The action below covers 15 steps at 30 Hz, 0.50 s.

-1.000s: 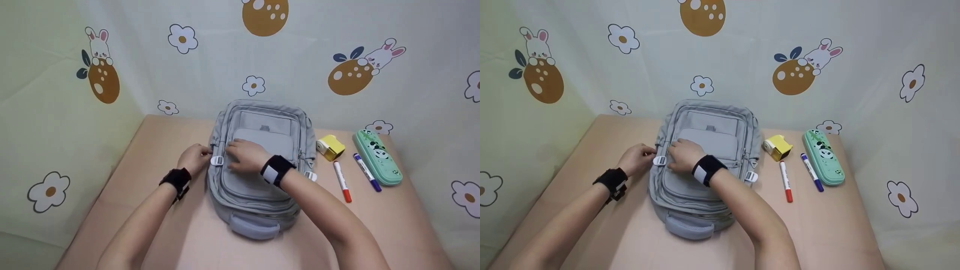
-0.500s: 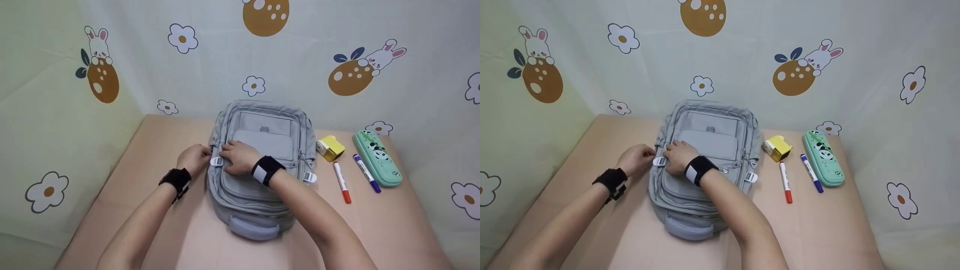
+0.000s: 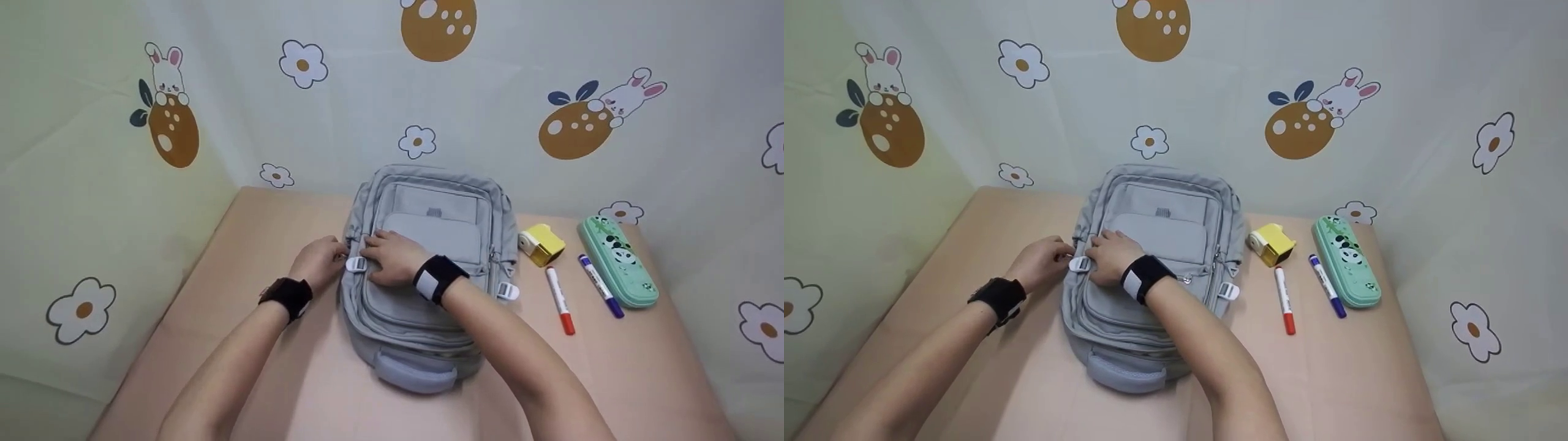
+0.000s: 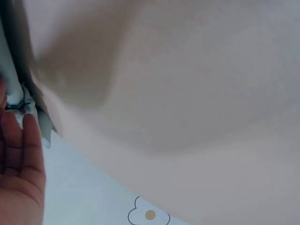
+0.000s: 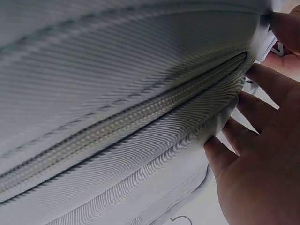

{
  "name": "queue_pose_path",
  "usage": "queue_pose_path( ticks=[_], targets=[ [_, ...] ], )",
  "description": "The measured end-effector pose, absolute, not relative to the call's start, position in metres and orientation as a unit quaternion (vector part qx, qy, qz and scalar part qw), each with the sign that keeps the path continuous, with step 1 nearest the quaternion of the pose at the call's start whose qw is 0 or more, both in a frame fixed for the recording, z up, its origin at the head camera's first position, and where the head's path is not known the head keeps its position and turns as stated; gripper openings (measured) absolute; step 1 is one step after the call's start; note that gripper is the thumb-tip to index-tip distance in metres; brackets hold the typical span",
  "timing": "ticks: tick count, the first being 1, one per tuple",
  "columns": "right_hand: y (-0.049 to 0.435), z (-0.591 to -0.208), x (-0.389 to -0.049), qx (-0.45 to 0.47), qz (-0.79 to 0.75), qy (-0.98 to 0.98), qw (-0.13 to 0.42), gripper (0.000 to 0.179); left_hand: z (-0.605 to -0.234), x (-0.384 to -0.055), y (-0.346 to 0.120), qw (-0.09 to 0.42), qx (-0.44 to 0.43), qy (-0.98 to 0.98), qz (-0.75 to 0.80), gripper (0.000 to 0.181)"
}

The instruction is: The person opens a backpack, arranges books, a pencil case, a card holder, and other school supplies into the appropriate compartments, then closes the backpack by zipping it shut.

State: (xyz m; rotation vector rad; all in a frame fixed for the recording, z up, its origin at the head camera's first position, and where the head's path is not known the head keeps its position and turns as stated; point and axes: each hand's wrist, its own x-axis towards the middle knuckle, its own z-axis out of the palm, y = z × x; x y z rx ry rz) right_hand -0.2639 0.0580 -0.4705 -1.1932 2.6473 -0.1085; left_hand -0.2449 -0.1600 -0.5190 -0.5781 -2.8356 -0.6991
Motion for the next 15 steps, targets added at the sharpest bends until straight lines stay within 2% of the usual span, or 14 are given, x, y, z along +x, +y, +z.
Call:
queue_pose_path(
  ticks=[15],
  targets=[
    [0.0585, -0.4713, -0.2652, -0.4, -0.045, 0.908, 0.12, 0.06, -0.5219, -0.2432, -0.1649, 0.124, -0.209, -0.952, -0.185, 0.01]
  ],
)
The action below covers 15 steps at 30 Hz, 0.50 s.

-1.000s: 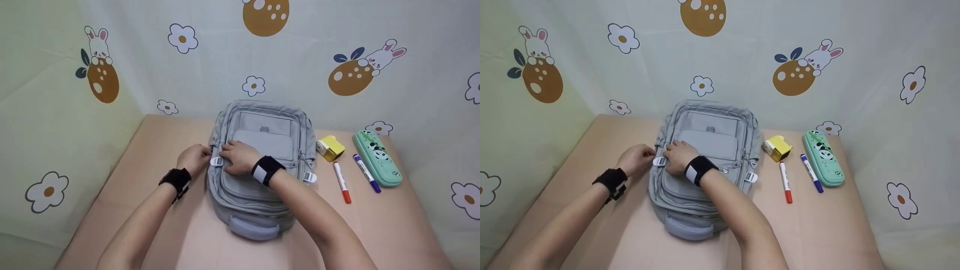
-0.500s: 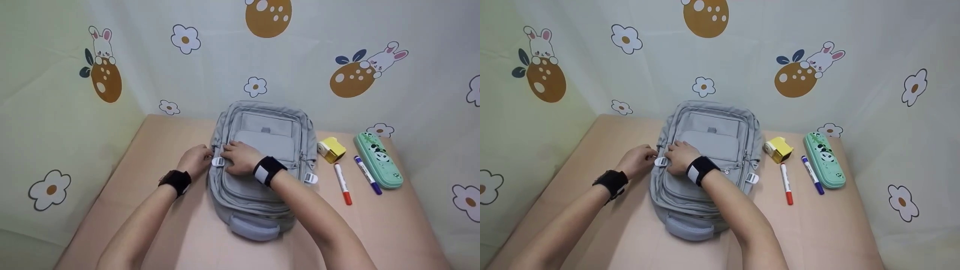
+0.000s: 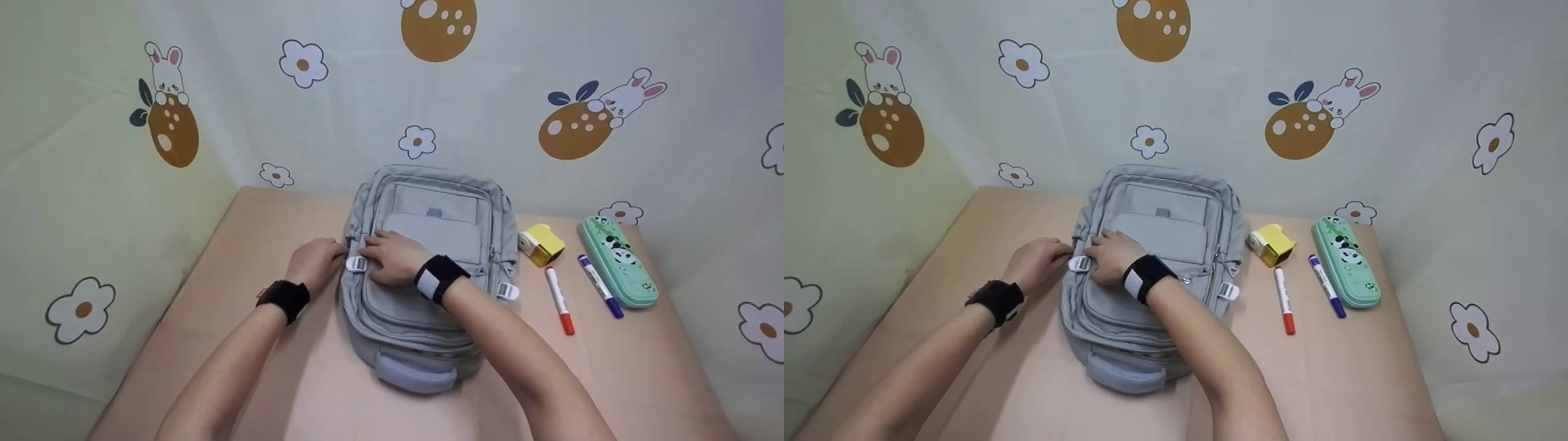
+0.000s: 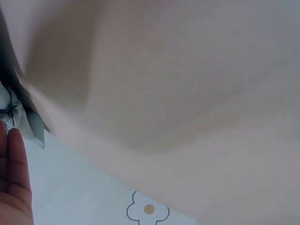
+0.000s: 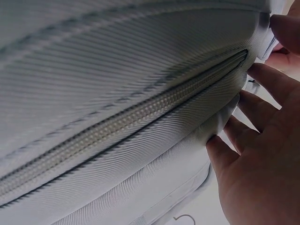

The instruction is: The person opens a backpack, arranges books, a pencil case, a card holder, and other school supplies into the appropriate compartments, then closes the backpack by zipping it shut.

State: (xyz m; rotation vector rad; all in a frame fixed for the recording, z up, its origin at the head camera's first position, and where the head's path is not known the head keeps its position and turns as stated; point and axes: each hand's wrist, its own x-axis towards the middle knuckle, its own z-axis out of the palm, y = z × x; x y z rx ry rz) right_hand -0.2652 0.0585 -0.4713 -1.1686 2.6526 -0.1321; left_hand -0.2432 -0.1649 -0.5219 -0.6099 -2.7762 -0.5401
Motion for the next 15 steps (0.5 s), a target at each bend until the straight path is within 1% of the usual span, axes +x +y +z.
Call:
queue_pose_path(
  ticks=[7, 15],
  targets=[
    [0.057, -0.473, -0.264, -0.402, -0.038, 0.906, 0.123, 0.059, -0.52, -0.234, -0.169, 0.113, -0.202, -0.953, -0.195, 0.009],
    [0.06, -0.471, -0.263, -0.4, -0.046, 0.907, 0.124, 0.059, -0.518, -0.216, -0.176, 0.086, -0.23, -0.951, -0.187, 0.01]
  ],
)
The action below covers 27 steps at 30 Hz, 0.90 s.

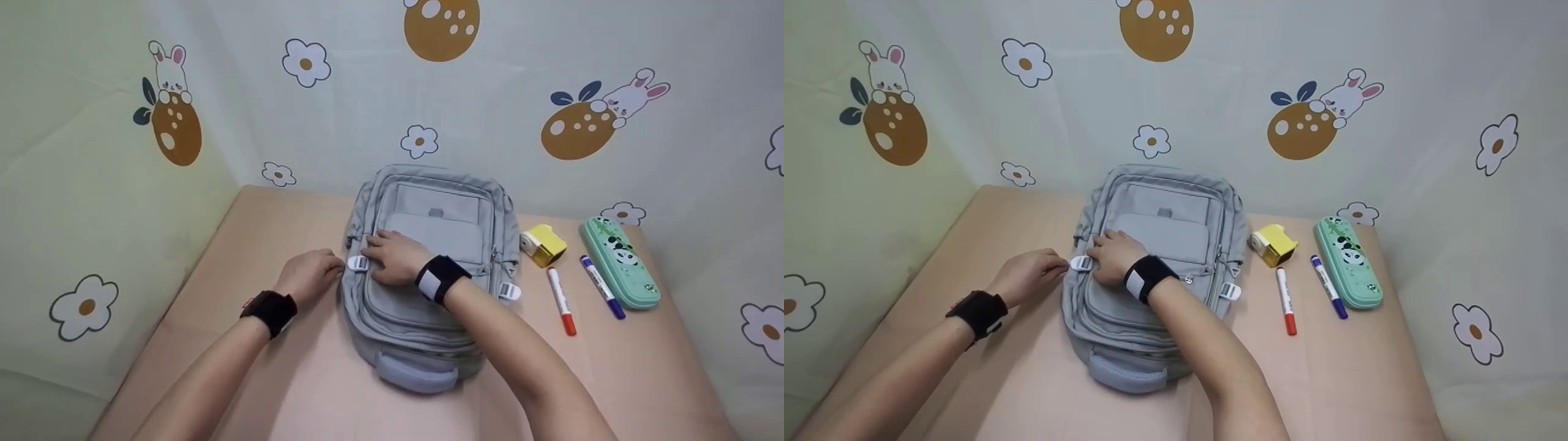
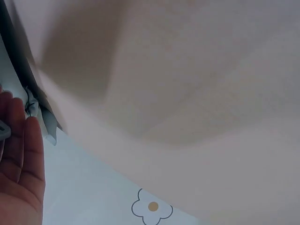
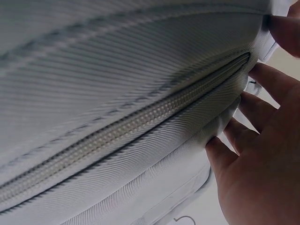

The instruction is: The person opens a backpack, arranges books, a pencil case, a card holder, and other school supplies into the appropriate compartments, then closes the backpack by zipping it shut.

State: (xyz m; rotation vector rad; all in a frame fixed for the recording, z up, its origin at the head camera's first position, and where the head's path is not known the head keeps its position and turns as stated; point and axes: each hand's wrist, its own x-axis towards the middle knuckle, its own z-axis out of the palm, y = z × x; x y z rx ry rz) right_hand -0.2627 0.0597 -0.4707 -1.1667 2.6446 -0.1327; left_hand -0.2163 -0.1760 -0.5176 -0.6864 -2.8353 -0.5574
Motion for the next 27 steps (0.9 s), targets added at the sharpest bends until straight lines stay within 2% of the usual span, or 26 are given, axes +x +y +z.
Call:
queue_pose_path(
  ticks=[13, 20, 25, 27],
  targets=[
    [0.056, -0.466, -0.258, -0.408, -0.045, 0.907, 0.1, 0.056, -0.522, -0.205, -0.172, 0.076, -0.213, -0.943, -0.244, 0.01],
    [0.04, -0.455, -0.229, -0.521, -0.014, 0.853, 0.031, 0.035, -0.52, -0.202, -0.174, 0.065, -0.17, -0.95, -0.252, 0.009],
    [0.036, -0.462, -0.219, -0.541, 0.027, 0.839, 0.047, 0.042, -0.52, -0.202, -0.177, 0.039, -0.146, -0.954, -0.258, 0.01],
    [0.038, -0.465, -0.219, -0.534, 0.031, 0.843, 0.055, 0.04, -0.519, -0.201, -0.178, 0.028, -0.142, -0.956, -0.257, 0.011]
  ],
)
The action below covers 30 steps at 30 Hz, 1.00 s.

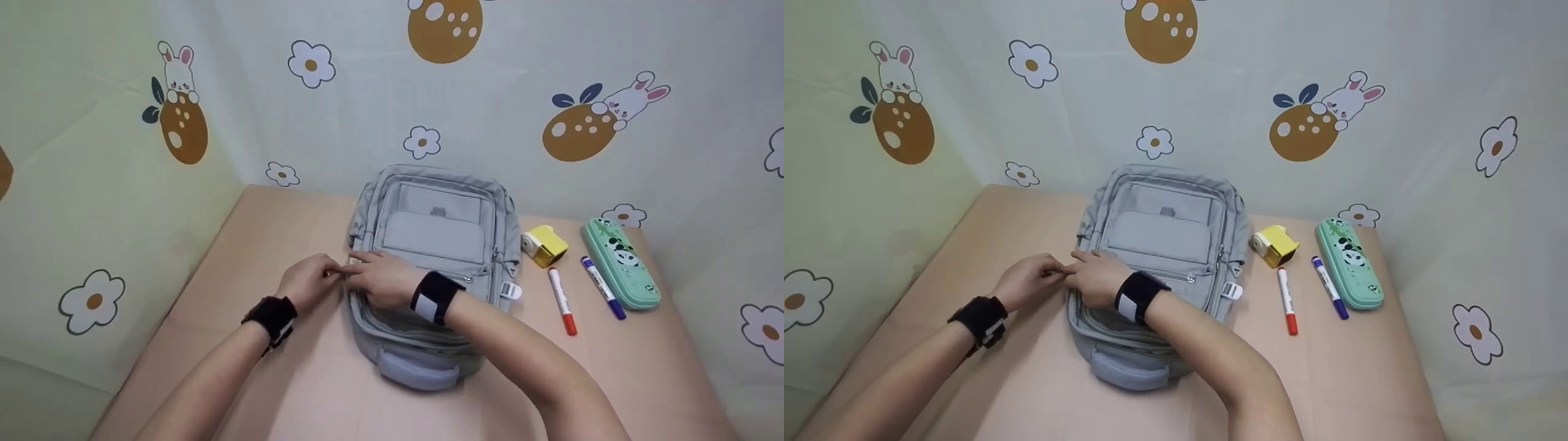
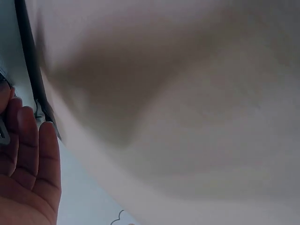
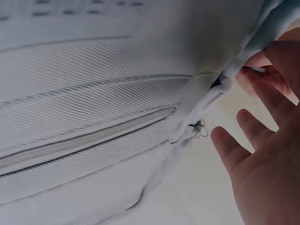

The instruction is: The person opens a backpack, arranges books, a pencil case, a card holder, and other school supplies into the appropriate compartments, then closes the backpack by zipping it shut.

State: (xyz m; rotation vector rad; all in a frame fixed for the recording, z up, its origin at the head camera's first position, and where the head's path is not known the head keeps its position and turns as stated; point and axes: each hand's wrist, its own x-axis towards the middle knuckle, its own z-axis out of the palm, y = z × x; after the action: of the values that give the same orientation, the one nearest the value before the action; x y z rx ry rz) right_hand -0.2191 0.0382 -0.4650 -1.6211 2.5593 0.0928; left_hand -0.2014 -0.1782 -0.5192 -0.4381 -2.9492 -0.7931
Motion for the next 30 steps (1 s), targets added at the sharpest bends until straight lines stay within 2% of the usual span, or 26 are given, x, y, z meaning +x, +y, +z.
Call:
queue_pose_path(
  ticks=[4, 11, 22, 30],
  targets=[
    [0.046, -0.469, -0.223, -0.53, 0.002, 0.846, 0.062, 0.03, -0.516, -0.2, -0.18, 0.023, -0.14, -0.957, -0.255, 0.01],
    [0.056, -0.471, -0.228, -0.54, -0.057, 0.836, 0.076, 0.028, -0.513, -0.195, -0.179, 0.037, -0.149, -0.959, -0.239, 0.009],
    [0.06, -0.473, -0.228, -0.532, -0.077, 0.838, 0.091, 0.031, -0.506, -0.175, -0.177, 0.028, -0.168, -0.96, -0.224, 0.008],
    [0.064, -0.466, -0.219, -0.517, -0.081, 0.843, 0.124, 0.043, -0.497, -0.158, -0.176, 0.02, -0.16, -0.962, -0.222, 0.006]
  ],
)
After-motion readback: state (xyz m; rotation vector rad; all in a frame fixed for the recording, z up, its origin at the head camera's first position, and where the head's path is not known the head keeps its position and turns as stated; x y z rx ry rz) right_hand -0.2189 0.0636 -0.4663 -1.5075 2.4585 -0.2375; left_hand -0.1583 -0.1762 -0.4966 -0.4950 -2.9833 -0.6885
